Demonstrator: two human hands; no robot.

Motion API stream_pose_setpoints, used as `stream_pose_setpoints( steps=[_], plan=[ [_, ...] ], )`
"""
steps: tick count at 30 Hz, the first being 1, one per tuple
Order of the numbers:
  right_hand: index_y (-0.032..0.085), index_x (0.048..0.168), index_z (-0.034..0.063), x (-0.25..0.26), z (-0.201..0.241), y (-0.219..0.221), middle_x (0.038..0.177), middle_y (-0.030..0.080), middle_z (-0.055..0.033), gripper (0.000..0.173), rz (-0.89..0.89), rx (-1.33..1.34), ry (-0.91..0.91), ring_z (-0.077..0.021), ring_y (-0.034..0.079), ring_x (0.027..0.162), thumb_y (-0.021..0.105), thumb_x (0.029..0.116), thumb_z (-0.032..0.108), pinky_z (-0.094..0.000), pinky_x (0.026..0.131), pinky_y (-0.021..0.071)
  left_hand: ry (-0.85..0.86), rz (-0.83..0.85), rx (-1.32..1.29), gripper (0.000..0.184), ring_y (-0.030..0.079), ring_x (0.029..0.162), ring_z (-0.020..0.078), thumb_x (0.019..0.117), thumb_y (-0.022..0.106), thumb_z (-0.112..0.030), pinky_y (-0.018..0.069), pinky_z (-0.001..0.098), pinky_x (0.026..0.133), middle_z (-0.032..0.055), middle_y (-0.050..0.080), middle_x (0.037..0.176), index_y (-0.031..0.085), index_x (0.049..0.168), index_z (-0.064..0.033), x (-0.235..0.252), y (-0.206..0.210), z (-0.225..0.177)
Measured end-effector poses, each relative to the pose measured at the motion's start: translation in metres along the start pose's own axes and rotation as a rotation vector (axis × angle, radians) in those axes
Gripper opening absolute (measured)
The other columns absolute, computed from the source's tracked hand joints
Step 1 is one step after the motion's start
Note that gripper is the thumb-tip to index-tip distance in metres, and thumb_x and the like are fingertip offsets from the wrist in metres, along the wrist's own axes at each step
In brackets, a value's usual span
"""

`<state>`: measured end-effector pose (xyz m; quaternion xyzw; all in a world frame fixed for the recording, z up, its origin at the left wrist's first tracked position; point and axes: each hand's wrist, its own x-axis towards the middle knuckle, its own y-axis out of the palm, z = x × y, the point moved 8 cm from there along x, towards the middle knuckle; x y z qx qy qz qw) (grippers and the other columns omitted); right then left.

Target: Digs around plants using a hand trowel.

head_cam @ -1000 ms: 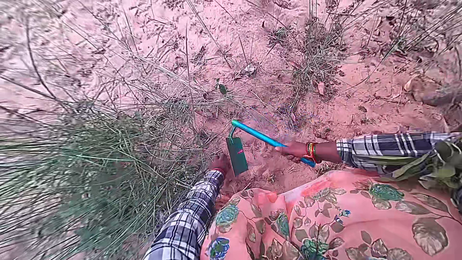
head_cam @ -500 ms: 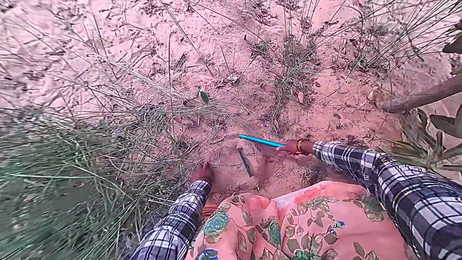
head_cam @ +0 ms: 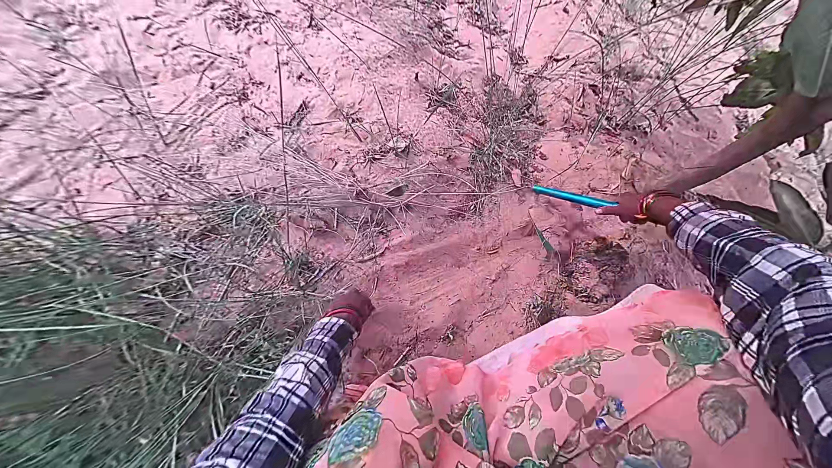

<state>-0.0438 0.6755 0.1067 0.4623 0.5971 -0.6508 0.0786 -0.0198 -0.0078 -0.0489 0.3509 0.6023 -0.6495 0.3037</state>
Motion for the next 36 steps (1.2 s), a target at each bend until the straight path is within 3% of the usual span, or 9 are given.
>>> stream_pose_setpoints(
  steps=[5,7,8,13,17,21,28,31,36],
  plan=[
    [0.062,0.095,-0.001,-0.031,0.025,0.043,0.068,0.05,-0.0049,0.058,0.065,0.226,-0.074,-0.0139,0.047,0.056,0.05,0.1054,0.054,-0.033,0.056,0.0449,0.221,-0.358,0.024,0.029,0.052,0.13,0.0531,0.1036,0.059,-0.025,0.0454,0.0737,0.097,0.0278,0.057,0.14,0.074,0.115,-0.0035,0.014,-0.119,-0.076],
    [0.065,0.108,-0.004,-0.035,0.07,0.091,0.079,0.059,-0.0107,0.059,0.231,0.179,-0.168,-0.0181,0.054,0.065,0.056,0.103,0.054,-0.0386,0.065,0.0492,0.277,-0.596,-0.062,0.029,0.047,0.133,0.0553,0.1025,0.061,-0.024,0.0451,0.0734,0.099,0.0316,0.054,0.141,0.073,0.111,0.0009,0.011,-0.162,-0.096],
    [0.064,0.107,-0.0001,-0.042,0.097,0.118,0.074,0.055,-0.005,0.057,0.301,0.139,-0.242,-0.0124,0.051,0.059,0.057,0.1019,0.056,-0.0316,0.059,0.0464,0.297,-0.682,-0.101,0.029,0.044,0.137,0.054,0.1027,0.061,-0.023,0.0429,0.0719,0.103,0.0289,0.05,0.148,0.074,0.11,0.0009,0.009,-0.177,-0.103],
    [0.065,0.101,-0.0016,-0.112,0.187,0.255,0.07,0.053,-0.0075,0.061,0.631,-0.184,-0.579,-0.0178,0.049,0.061,0.056,0.1014,0.058,-0.041,0.063,0.044,0.185,-0.532,-0.037,0.03,0.028,0.152,0.0448,0.0997,0.062,-0.015,0.0271,0.0716,0.115,0.013,0.041,0.162,0.07,0.124,-0.0001,0.044,-0.119,-0.082],
    [0.065,0.106,-0.0021,-0.132,0.167,0.311,0.074,0.056,-0.0119,0.058,0.718,-0.248,-0.695,-0.0228,0.054,0.065,0.053,0.1043,0.054,-0.0459,0.066,0.0464,0.032,-0.355,-0.144,0.053,0.035,0.145,0.0528,0.0977,0.065,-0.018,0.0316,0.0722,0.113,0.0234,0.04,0.159,0.052,0.148,-0.0037,0.046,-0.065,-0.035],
    [0.066,0.115,-0.0084,-0.076,0.14,0.285,0.105,0.066,-0.0309,0.059,0.603,-0.415,-0.705,-0.0446,0.065,0.099,0.054,0.1058,0.049,-0.0643,0.089,0.0472,0.014,-0.387,-0.085,0.038,0.051,0.136,0.0456,0.101,0.06,-0.021,0.0319,0.0672,0.115,0.0249,0.059,0.141,0.064,0.133,-0.0007,0.072,-0.06,-0.01],
    [0.067,0.121,-0.0057,-0.003,0.062,0.175,0.119,0.067,-0.0302,0.05,0.293,-0.485,-0.402,-0.0471,0.062,0.116,0.064,0.1025,0.041,-0.0653,0.1,0.0445,-0.117,-0.307,-0.183,0.047,0.049,0.134,0.055,0.0976,0.065,-0.015,0.0334,0.0724,0.111,0.0369,0.052,0.141,0.056,0.137,0.0082,0.082,-0.069,-0.012],
    [0.074,0.106,0.0034,0.016,0.003,0.109,0.106,0.072,-0.0215,0.039,0.108,-0.451,-0.3,-0.0412,0.068,0.105,0.071,0.0963,0.041,-0.0655,0.092,0.0503,-0.123,-0.304,-0.192,0.051,0.048,0.133,0.0582,0.0984,0.063,-0.015,0.0351,0.0744,0.109,0.0415,0.049,0.14,0.05,0.139,0.0124,0.085,-0.072,-0.016],
    [0.068,0.103,-0.0085,-0.009,-0.06,0.076,0.089,0.065,-0.025,0.04,0.049,-0.096,-0.155,-0.0367,0.062,0.082,0.073,0.0978,0.031,-0.0563,0.08,0.0482,-0.105,-0.338,-0.204,0.044,0.048,0.133,0.0578,0.0975,0.065,-0.013,0.0336,0.0749,0.108,0.0392,0.051,0.14,0.056,0.133,0.0124,0.088,-0.07,-0.011]
  ],
)
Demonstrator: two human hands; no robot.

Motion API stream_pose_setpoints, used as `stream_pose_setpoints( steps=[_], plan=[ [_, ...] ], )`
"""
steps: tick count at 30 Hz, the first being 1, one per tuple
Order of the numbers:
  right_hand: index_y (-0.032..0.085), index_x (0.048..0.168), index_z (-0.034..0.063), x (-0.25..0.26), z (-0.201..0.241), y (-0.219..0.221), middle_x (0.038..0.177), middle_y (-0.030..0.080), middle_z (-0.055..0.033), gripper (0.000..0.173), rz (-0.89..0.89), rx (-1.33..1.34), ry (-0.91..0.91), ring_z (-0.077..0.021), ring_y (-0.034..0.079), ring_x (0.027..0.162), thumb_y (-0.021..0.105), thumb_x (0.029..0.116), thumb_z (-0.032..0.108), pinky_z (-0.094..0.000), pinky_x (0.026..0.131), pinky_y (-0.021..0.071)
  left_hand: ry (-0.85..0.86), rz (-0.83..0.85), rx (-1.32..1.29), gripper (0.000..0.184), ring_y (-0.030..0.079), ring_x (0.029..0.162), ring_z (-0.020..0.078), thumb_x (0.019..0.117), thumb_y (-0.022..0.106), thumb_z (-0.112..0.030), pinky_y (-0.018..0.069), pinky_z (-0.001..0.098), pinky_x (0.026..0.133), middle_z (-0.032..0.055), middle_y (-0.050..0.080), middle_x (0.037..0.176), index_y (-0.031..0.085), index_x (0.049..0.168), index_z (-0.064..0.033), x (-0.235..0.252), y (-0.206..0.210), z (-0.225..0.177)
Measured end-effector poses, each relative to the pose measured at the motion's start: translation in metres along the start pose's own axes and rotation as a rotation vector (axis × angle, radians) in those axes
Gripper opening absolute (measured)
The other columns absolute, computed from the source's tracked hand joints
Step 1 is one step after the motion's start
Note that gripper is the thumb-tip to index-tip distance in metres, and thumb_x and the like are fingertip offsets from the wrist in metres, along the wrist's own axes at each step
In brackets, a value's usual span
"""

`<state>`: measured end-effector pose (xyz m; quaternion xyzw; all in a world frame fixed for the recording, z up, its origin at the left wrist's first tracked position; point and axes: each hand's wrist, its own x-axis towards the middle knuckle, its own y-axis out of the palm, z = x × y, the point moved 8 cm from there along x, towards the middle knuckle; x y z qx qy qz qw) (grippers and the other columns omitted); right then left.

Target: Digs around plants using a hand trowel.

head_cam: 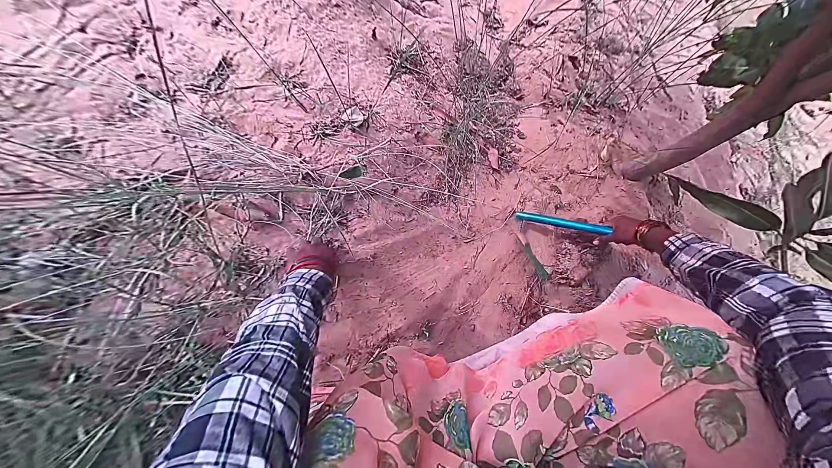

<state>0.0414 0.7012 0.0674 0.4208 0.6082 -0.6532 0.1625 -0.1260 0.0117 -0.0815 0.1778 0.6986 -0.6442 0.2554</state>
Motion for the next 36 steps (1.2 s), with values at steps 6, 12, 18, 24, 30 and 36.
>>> stream_pose_setpoints(
  steps=[6,12,18,24,30,36],
  plan=[
    [0.069,0.107,-0.0047,0.01,0.043,0.032,0.098,0.069,-0.0258,0.046,-0.053,0.07,-0.074,-0.0417,0.067,0.095,0.073,0.0968,0.04,-0.0624,0.089,0.0501,-0.068,-0.028,-0.096,0.056,0.044,0.132,0.0638,0.0979,0.063,-0.017,0.0366,0.0779,0.103,0.0453,0.042,0.144,0.046,0.145,0.0093,0.007,0.001,-0.001],
    [0.07,0.118,-0.0007,-0.019,0.176,0.056,0.101,0.072,-0.0218,0.048,-0.14,0.249,-0.388,-0.0359,0.069,0.096,0.073,0.0961,0.042,-0.0582,0.09,0.0513,-0.055,-0.04,-0.154,0.058,0.043,0.133,0.0641,0.0983,0.064,-0.021,0.0339,0.0787,0.105,0.0457,0.042,0.143,0.047,0.143,0.011,0.008,0.005,-0.008],
    [0.065,0.089,-0.0075,-0.071,0.257,0.032,0.07,0.063,-0.0178,0.035,-0.387,0.325,-0.948,-0.0269,0.062,0.062,0.073,0.095,0.026,-0.0451,0.06,0.0491,-0.05,-0.034,-0.152,0.053,0.043,0.131,0.0662,0.0988,0.063,-0.019,0.0348,0.0816,0.101,0.0452,0.044,0.143,0.05,0.144,0.0059,0.014,0.008,0.001],
    [0.069,0.113,0.0007,-0.005,0.137,0.122,0.097,0.071,-0.0223,0.023,0.189,-0.348,-0.564,-0.0415,0.07,0.095,0.064,0.1022,0.02,-0.0606,0.086,0.0523,-0.075,-0.029,-0.121,0.051,0.045,0.133,0.0611,0.1002,0.059,-0.021,0.0357,0.0767,0.105,0.0415,0.046,0.143,0.051,0.143,0.005,0.009,0.002,-0.002],
    [0.07,0.118,0.0089,0.001,0.065,0.073,0.101,0.073,-0.0193,0.023,0.162,-0.609,-0.392,-0.0418,0.07,0.099,0.069,0.098,0.018,-0.0627,0.083,0.0528,-0.03,-0.015,-0.083,0.051,0.048,0.127,0.0643,0.0981,0.063,-0.019,0.0392,0.0795,0.099,0.0436,0.047,0.14,0.051,0.142,0.0052,0.008,0.007,0.005],
    [0.072,0.113,0.0114,-0.005,0.087,0.029,0.095,0.073,-0.0187,0.018,-0.077,-0.544,-0.454,-0.0422,0.071,0.092,0.068,0.0965,0.019,-0.064,0.076,0.0535,-0.058,-0.023,-0.091,0.05,0.046,0.129,0.0644,0.1015,0.057,-0.018,0.0392,0.0791,0.1,0.0456,0.045,0.14,0.048,0.144,0.0075,0.017,0.009,-0.001]
  ],
)
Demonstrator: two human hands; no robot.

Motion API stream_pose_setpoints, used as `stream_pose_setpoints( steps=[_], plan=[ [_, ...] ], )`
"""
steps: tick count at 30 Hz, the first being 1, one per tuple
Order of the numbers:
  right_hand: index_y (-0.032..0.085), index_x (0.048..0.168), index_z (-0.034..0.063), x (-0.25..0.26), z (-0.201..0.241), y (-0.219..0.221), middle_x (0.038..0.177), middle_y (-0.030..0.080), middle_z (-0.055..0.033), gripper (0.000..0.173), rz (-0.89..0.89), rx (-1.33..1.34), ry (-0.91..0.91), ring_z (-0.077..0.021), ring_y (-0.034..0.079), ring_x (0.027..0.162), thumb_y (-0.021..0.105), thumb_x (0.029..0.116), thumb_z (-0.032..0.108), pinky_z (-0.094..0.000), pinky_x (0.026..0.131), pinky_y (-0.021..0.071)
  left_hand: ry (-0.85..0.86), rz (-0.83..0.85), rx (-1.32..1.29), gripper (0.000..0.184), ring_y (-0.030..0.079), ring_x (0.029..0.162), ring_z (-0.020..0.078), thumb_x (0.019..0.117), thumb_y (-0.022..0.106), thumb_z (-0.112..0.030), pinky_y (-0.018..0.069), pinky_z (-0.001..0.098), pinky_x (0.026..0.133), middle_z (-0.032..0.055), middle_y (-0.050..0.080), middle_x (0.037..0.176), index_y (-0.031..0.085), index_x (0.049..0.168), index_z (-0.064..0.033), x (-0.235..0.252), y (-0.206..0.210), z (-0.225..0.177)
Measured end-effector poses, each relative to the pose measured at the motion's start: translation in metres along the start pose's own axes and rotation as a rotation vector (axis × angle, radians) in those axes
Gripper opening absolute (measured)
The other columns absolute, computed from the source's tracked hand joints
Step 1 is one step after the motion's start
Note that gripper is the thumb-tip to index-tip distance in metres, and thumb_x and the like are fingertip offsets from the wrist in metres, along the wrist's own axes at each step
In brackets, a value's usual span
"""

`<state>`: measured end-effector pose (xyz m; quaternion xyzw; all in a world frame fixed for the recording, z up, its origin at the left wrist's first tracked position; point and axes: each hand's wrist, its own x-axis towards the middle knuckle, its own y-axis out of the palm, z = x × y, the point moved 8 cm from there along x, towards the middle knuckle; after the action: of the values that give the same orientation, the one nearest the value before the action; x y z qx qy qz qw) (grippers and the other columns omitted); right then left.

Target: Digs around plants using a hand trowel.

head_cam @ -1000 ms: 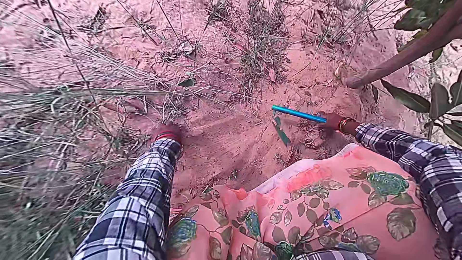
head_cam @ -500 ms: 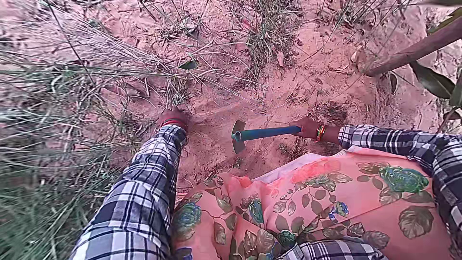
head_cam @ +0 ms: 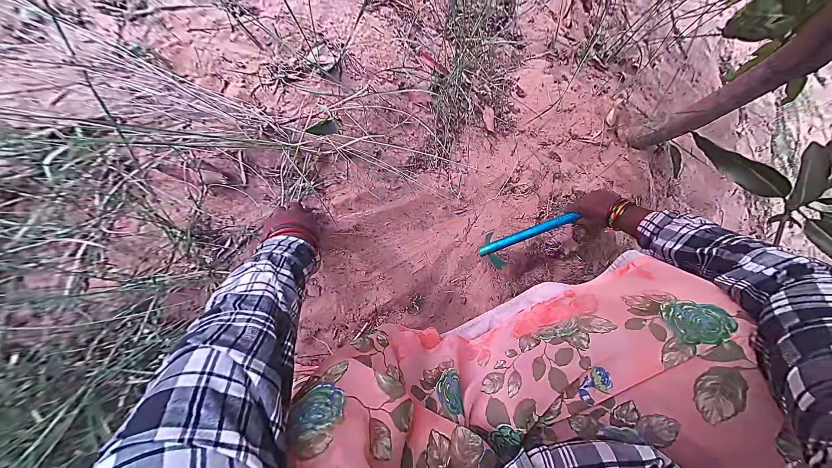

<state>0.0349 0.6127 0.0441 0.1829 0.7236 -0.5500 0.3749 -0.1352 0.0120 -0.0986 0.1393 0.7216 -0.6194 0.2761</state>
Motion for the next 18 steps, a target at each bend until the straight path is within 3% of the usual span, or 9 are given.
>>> stream_pose_setpoints(
  steps=[5,9,11,12,14,15,16,17,18],
  plan=[
    [0.069,0.104,0.0062,0.006,-0.003,-0.045,0.089,0.072,-0.02,0.014,-0.164,0.083,0.036,-0.0428,0.071,0.087,0.067,0.0975,0.018,-0.0647,0.075,0.0524,0.006,0.016,0.017,0.054,0.047,0.129,0.0642,0.0966,0.065,-0.015,0.0405,0.0786,0.099,0.0452,0.046,0.14,0.049,0.143,0.0074,-0.001,0.0,-0.001],
    [0.067,0.091,0.0007,-0.032,-0.062,-0.073,0.081,0.069,-0.0238,0.02,-0.315,0.038,0.179,-0.0471,0.07,0.081,0.07,0.0954,0.02,-0.0658,0.066,0.05,0.009,-0.004,-0.023,0.046,0.048,0.128,0.0625,0.0947,0.067,-0.013,0.0389,0.0783,0.1,0.0419,0.047,0.141,0.058,0.136,0.0036,-0.005,0.0,0.008],
    [0.067,0.093,-0.0044,-0.067,-0.096,-0.08,0.085,0.068,-0.0285,0.023,-0.372,0.081,0.325,-0.0503,0.069,0.085,0.07,0.0969,0.018,-0.0675,0.07,0.0486,0.039,0.011,-0.017,0.049,0.049,0.128,0.0627,0.095,0.068,-0.017,0.0392,0.0787,0.099,0.0427,0.047,0.141,0.057,0.138,0.0047,-0.016,-0.006,0.009],
    [0.068,0.1,-0.0104,-0.083,-0.107,-0.081,0.092,0.068,-0.0346,0.023,-0.41,0.186,0.389,-0.0551,0.066,0.091,0.07,0.0978,0.013,-0.0713,0.077,0.0456,0.077,0.004,-0.025,0.051,0.048,0.127,0.0639,0.0943,0.07,-0.017,0.0388,0.0798,0.098,0.0434,0.047,0.14,0.056,0.138,0.0047,-0.022,-0.011,0.007],
    [0.068,0.116,-0.0114,-0.106,-0.116,-0.079,0.106,0.068,-0.0386,0.028,-0.429,0.306,0.514,-0.0584,0.064,0.104,0.066,0.1016,0.013,-0.0743,0.09,0.043,0.197,-0.064,-0.038,0.042,0.048,0.126,0.0649,0.0963,0.068,-0.017,0.0393,0.0812,0.095,0.0403,0.048,0.142,0.062,0.134,0.0006,-0.031,-0.02,-0.004],
    [0.068,0.115,-0.0106,-0.107,-0.118,-0.076,0.106,0.067,-0.0382,0.029,-0.423,0.315,0.557,-0.058,0.064,0.104,0.065,0.1024,0.016,-0.0743,0.09,0.0437,0.275,-0.098,0.038,0.036,0.052,0.125,0.0621,0.1004,0.062,-0.017,0.0437,0.0788,0.092,0.0355,0.049,0.145,0.063,0.132,-0.0014,-0.036,-0.026,-0.013],
    [0.069,0.111,-0.008,-0.102,-0.121,-0.073,0.103,0.068,-0.0361,0.031,-0.412,0.295,0.588,-0.0561,0.065,0.102,0.065,0.1027,0.021,-0.0736,0.086,0.0456,0.359,-0.135,0.134,0.026,0.052,0.128,0.0575,0.1014,0.061,-0.013,0.047,0.0757,0.091,0.0278,0.05,0.148,0.069,0.123,-0.0012,-0.043,-0.032,-0.028],
    [0.069,0.106,-0.005,-0.092,-0.119,-0.071,0.099,0.069,-0.0336,0.033,-0.411,0.264,0.602,-0.0542,0.067,0.098,0.066,0.1023,0.028,-0.0729,0.081,0.0474,0.432,-0.171,0.2,0.022,0.052,0.128,0.0551,0.1012,0.06,-0.011,0.0488,0.0734,0.09,0.0251,0.053,0.146,0.072,0.117,-0.0021,-0.049,-0.038,-0.042],
    [0.07,0.102,-0.0029,-0.079,-0.111,-0.074,0.094,0.069,-0.0325,0.034,-0.434,0.249,0.575,-0.0539,0.068,0.093,0.067,0.1012,0.031,-0.0734,0.077,0.0482,0.481,-0.183,0.219,0.023,0.051,0.129,0.0545,0.1019,0.058,-0.011,0.0477,0.0725,0.091,0.0255,0.054,0.145,0.071,0.12,-0.0023,-0.051,-0.041,-0.055]
  ],
)
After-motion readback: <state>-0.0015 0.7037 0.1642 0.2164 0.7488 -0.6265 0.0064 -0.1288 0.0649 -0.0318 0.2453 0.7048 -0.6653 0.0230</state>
